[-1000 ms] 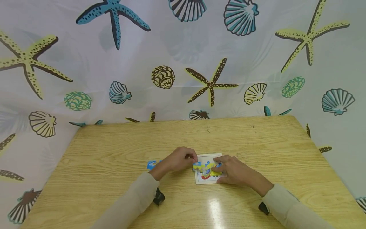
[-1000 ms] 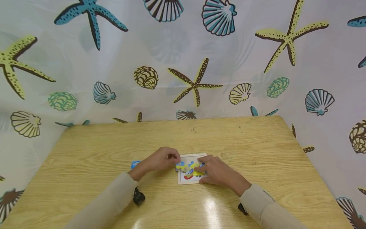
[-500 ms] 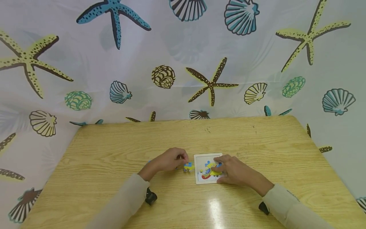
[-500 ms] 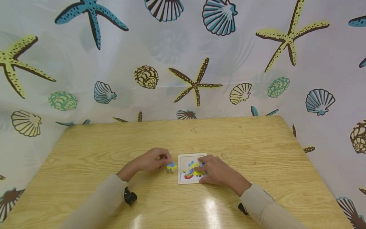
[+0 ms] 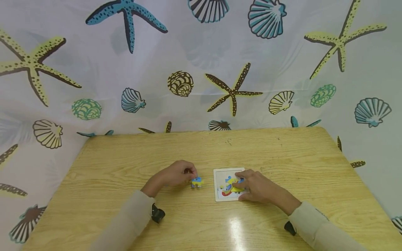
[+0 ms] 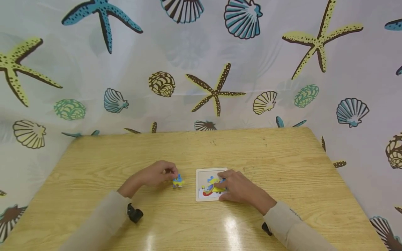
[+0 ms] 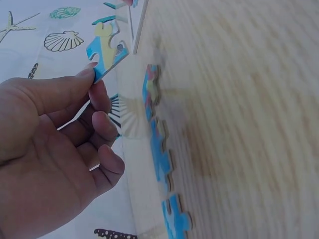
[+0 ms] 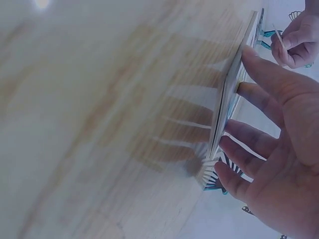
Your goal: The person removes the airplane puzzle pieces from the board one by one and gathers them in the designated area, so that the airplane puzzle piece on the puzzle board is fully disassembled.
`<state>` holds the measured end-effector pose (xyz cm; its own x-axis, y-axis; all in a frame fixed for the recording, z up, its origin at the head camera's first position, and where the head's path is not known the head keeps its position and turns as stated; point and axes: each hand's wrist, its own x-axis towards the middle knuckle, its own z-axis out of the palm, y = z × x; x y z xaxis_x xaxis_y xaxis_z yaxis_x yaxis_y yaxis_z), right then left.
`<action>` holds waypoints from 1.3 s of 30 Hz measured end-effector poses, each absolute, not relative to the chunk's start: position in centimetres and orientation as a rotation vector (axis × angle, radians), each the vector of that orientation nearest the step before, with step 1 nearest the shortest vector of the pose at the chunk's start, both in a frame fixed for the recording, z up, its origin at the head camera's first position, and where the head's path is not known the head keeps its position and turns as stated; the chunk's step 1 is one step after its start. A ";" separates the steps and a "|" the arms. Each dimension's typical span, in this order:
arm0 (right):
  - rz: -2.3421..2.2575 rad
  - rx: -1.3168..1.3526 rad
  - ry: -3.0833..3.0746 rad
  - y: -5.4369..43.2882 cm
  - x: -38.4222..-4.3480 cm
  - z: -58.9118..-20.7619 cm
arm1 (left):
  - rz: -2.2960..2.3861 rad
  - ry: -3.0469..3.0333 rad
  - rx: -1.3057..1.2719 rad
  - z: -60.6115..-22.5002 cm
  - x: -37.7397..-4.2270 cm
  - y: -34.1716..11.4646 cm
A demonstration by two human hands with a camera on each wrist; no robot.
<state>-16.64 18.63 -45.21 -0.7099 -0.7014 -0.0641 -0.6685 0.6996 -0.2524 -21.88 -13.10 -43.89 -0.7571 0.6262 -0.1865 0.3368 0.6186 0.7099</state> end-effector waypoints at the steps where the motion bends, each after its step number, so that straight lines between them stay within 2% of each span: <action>1: -0.317 -1.113 2.751 18.6 -16.6 -45.2 | 0.935 2.422 0.764 -43.8 -21.9 -13.3; 19: -0.326 -1.113 2.756 18.8 -16.7 -45.3 | 0.863 2.456 0.781 -43.0 -22.0 -18.3; 39: -0.347 -1.127 2.760 19.0 -16.8 -45.5 | 0.815 2.468 0.724 -43.2 -21.2 -20.4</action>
<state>-16.81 18.98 -45.49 -0.7095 -0.7035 -0.0425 -0.6710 0.6927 -0.2643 -21.22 -20.38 -43.19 -0.7665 0.5966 -0.2381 0.3374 0.6893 0.6411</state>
